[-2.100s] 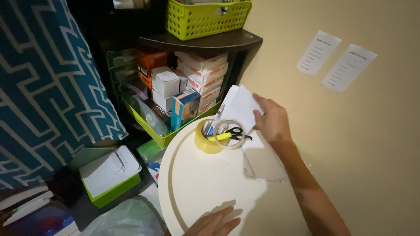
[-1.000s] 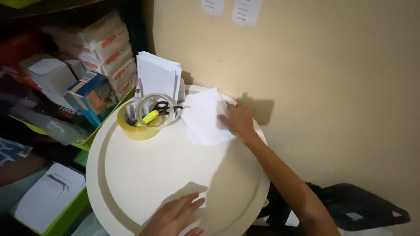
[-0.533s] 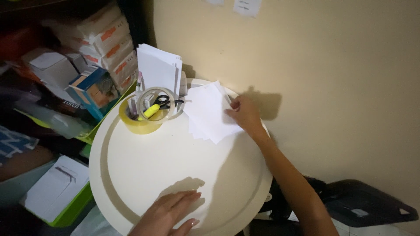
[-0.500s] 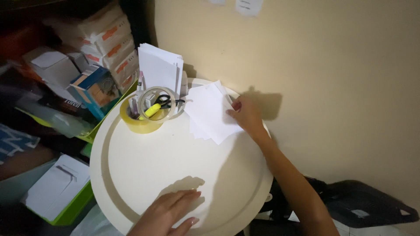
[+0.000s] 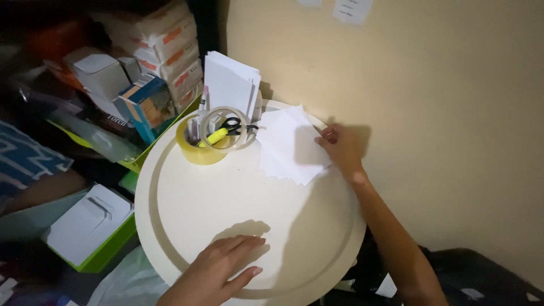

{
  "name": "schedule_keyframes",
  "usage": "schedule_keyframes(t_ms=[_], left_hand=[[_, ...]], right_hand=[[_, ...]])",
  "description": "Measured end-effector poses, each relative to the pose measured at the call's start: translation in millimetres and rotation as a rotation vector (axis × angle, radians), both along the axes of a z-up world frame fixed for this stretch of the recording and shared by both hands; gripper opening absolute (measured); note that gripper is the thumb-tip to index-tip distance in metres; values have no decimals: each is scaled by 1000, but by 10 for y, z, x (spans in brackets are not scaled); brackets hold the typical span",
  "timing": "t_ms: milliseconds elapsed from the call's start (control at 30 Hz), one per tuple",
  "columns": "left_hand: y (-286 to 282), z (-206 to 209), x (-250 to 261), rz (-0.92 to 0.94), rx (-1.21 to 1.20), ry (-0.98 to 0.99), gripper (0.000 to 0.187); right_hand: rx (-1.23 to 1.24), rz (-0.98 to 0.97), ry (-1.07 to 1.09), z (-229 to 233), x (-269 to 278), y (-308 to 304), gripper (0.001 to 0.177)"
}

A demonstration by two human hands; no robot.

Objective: The person is folding small sheets of white paper and using double-sided tape to construct envelopes on a round table.

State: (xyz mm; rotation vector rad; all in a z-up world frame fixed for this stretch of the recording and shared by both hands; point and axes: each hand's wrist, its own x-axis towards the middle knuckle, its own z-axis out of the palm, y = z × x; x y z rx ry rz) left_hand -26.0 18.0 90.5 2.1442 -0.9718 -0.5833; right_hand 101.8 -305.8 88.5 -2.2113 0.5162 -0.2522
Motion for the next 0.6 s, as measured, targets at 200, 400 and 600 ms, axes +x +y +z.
schedule_keyframes(t_ms=[200, 400, 600], left_hand=[[-62, -56, 118, 143, -93, -58, 41], [-271, 90, 319, 43, -16, -168, 37], [-373, 139, 400, 52, 51, -109, 42]], right_hand=[[172, 66, -191, 76, -52, -21, 14], [-130, 93, -279, 62, -49, -25, 8], [-22, 188, -314, -113, 58, -43, 23]])
